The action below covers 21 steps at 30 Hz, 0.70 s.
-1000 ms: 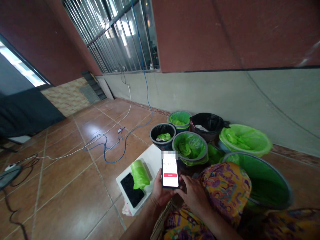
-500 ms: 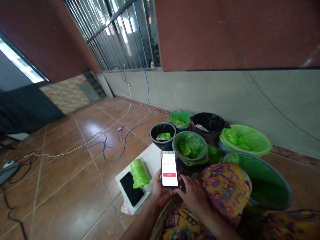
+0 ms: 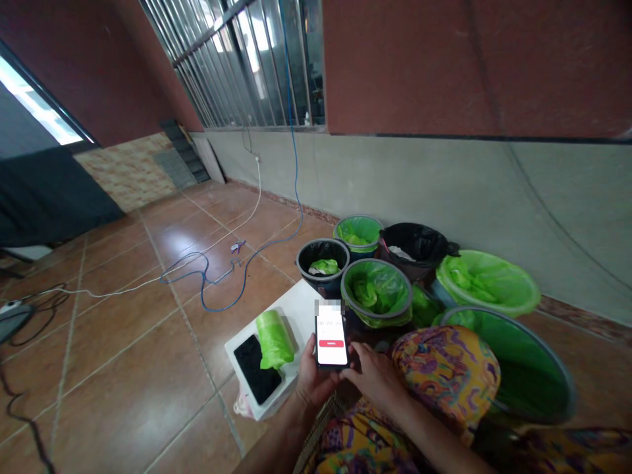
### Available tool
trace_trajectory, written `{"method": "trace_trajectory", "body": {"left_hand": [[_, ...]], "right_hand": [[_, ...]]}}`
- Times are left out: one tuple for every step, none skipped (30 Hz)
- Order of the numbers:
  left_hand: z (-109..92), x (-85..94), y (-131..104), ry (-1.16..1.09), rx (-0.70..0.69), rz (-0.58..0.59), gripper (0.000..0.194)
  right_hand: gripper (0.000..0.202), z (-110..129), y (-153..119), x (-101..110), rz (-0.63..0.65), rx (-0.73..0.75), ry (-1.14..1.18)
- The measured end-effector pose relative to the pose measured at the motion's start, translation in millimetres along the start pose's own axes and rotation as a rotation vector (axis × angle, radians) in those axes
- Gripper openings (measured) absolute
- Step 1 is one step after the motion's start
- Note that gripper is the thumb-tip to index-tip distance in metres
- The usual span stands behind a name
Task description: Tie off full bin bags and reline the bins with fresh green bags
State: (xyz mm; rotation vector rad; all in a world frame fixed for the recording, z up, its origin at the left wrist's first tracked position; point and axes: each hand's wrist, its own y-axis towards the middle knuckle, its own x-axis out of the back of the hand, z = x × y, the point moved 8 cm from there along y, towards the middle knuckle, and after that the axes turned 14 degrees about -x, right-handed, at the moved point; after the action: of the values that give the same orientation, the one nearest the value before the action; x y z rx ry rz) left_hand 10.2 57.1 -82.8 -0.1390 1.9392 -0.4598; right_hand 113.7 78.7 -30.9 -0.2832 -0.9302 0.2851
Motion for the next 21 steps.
{"method": "trace_trajectory", "body": {"left_hand": [[0.4,3.4,2.0,-0.005,-0.005,-0.005,0.059],[0.6,6.5,4.2,-0.01,-0.009,-0.01,0.06],[0.8,9.3,6.5,-0.017,-0.012,-0.017,0.061],[0.7,11.9,9.1,-0.027,-0.014,-0.028,0.061],[0.3,14.3,11.9,-0.039,-0.017,-0.045,0.061],[-0.4,16.6,14.7,-0.049,-0.02,-0.066,0.06],[-1.4,18.5,17.7,-0.058,-0.022,-0.089,0.06],[-2.7,20.1,20.7,-0.065,-0.027,-0.112,0.059],[-4.0,21.3,23.8,-0.072,-0.031,-0.131,0.058],[-5.3,21.9,26.8,-0.078,-0.034,-0.146,0.058],[-6.5,22.2,29.9,-0.086,-0.036,-0.156,0.057],[-7.5,22.2,33.0,-0.096,-0.039,-0.162,0.056],[-8.5,22.1,36.1,-0.105,-0.042,-0.166,0.056],[-9.2,22.3,39.0,-0.112,-0.045,-0.171,0.055],[-9.8,22.5,41.6,-0.116,-0.046,-0.176,0.055],[-10.4,22.9,44.0,-0.12,-0.049,-0.183,0.055],[-10.8,23.4,45.9,-0.122,-0.05,-0.192,0.055],[-11.3,23.9,47.4,-0.124,-0.052,-0.203,0.055],[-11.7,24.3,48.3,-0.127,-0.053,-0.215,0.055],[-12.1,24.7,48.5,-0.13,-0.055,-0.228,0.055],[-12.5,25.0,48.1,-0.136,-0.056,-0.241,0.056]], "right_hand": [[0.03,0.4,4.4,-1.6,0.028,-0.002,-0.003],[0.03,0.6,9.0,-3.1,0.051,-0.002,-0.009],[0.029,0.8,13.7,-4.8,0.072,0.0,-0.018],[0.027,1.1,18.7,-6.5,0.092,0.005,-0.027],[0.025,1.4,23.8,-8.4,0.111,0.011,-0.034],[0.023,1.8,29.0,-10.5,0.13,0.018,-0.039],[0.022,2.3,34.3,-12.4,0.145,0.025,-0.039],[0.021,3.0,39.7,-13.8,0.155,0.031,-0.036],[0.02,3.6,45.0,-15.1,0.163,0.035,-0.034],[0.02,4.2,50.2,-16.3,0.17,0.036,-0.033],[0.02,4.7,55.0,-17.3,0.18,0.034,-0.032],[0.021,5.1,59.4,-18.2,0.191,0.029,-0.031],[0.022,5.4,63.3,-19.0,0.205,0.023,-0.032],[0.022,5.7,66.6,-19.7,0.22,0.016,-0.03],[0.023,5.9,69.2,-20.2,0.236,0.008,-0.023],[0.023,6.3,71.3,-20.2,0.248,0.004,-0.012],[0.022,6.8,73.0,-20.2,0.256,0.003,-0.001],[0.022,7.1,74.3,-20.1,0.261,0.005,0.011],[0.021,7.4,75.3,-20.2,0.263,0.008,0.019],[0.021,7.3,76.1,-20.7,0.261,0.01,0.016],[0.022,7.1,76.6,-21.6,0.258,0.013,0.002]]}}
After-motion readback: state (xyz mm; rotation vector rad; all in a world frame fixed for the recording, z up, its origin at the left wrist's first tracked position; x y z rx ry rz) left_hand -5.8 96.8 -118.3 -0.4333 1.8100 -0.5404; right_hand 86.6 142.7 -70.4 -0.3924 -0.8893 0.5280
